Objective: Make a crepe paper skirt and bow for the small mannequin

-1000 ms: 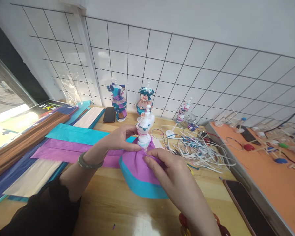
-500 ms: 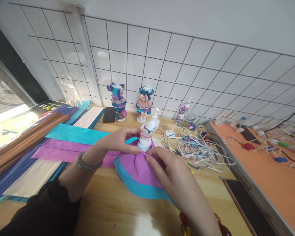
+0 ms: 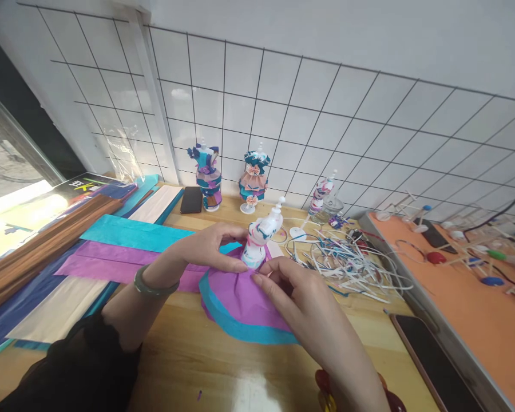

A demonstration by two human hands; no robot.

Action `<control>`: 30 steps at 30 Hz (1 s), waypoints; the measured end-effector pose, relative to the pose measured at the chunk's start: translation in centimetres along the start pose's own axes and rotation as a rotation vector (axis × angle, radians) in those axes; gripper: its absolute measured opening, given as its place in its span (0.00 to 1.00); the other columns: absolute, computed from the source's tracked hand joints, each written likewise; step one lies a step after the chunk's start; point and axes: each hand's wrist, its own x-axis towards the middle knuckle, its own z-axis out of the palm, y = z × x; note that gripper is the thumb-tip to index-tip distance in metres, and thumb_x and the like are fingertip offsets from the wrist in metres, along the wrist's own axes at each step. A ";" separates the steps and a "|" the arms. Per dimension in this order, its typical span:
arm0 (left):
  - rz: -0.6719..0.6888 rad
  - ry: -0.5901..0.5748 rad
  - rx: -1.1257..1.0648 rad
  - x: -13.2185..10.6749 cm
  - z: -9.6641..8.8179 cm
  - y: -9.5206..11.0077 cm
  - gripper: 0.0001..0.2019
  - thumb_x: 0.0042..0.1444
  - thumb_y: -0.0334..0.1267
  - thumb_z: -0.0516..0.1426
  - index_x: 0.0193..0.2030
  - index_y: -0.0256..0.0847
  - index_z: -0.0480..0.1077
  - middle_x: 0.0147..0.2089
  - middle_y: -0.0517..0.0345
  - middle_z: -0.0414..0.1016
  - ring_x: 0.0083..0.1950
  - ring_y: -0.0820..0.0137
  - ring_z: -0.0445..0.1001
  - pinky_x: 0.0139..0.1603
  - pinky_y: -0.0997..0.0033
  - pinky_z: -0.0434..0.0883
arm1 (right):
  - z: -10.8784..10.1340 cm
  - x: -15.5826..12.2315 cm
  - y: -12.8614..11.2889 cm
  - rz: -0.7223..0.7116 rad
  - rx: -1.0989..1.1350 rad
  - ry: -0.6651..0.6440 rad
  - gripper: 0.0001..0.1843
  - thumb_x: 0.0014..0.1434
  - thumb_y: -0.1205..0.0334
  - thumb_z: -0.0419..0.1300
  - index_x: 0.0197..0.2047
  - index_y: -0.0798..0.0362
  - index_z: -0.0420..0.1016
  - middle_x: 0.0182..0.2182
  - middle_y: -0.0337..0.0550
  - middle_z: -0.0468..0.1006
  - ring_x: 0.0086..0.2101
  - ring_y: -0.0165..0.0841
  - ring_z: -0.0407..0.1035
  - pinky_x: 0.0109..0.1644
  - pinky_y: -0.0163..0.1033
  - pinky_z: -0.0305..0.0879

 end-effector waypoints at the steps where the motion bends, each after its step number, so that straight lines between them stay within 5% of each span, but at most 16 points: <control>1: -0.006 0.007 0.010 0.0 0.0 0.0 0.20 0.45 0.43 0.62 0.45 0.37 0.70 0.41 0.55 0.73 0.43 0.68 0.69 0.44 0.69 0.66 | -0.1 -0.1 -0.1 0.001 0.004 -0.016 0.13 0.61 0.51 0.50 0.36 0.50 0.69 0.26 0.39 0.72 0.26 0.30 0.65 0.27 0.34 0.60; 14: 0.000 -0.027 -0.047 0.1 0.1 0.1 0.20 0.43 0.44 0.63 0.42 0.37 0.71 0.37 0.56 0.73 0.39 0.70 0.70 0.43 0.69 0.65 | -0.2 -0.1 -0.7 -0.013 0.090 -0.109 0.14 0.62 0.53 0.50 0.35 0.49 0.73 0.28 0.39 0.75 0.27 0.29 0.67 0.30 0.33 0.62; 30: 0.007 -0.050 -0.042 0.1 0.2 -0.2 0.19 0.44 0.45 0.63 0.42 0.38 0.70 0.39 0.56 0.71 0.43 0.68 0.67 0.45 0.67 0.64 | 0.5 0.0 -0.1 0.026 0.052 0.042 0.13 0.59 0.51 0.52 0.32 0.51 0.68 0.21 0.37 0.69 0.22 0.28 0.61 0.22 0.32 0.57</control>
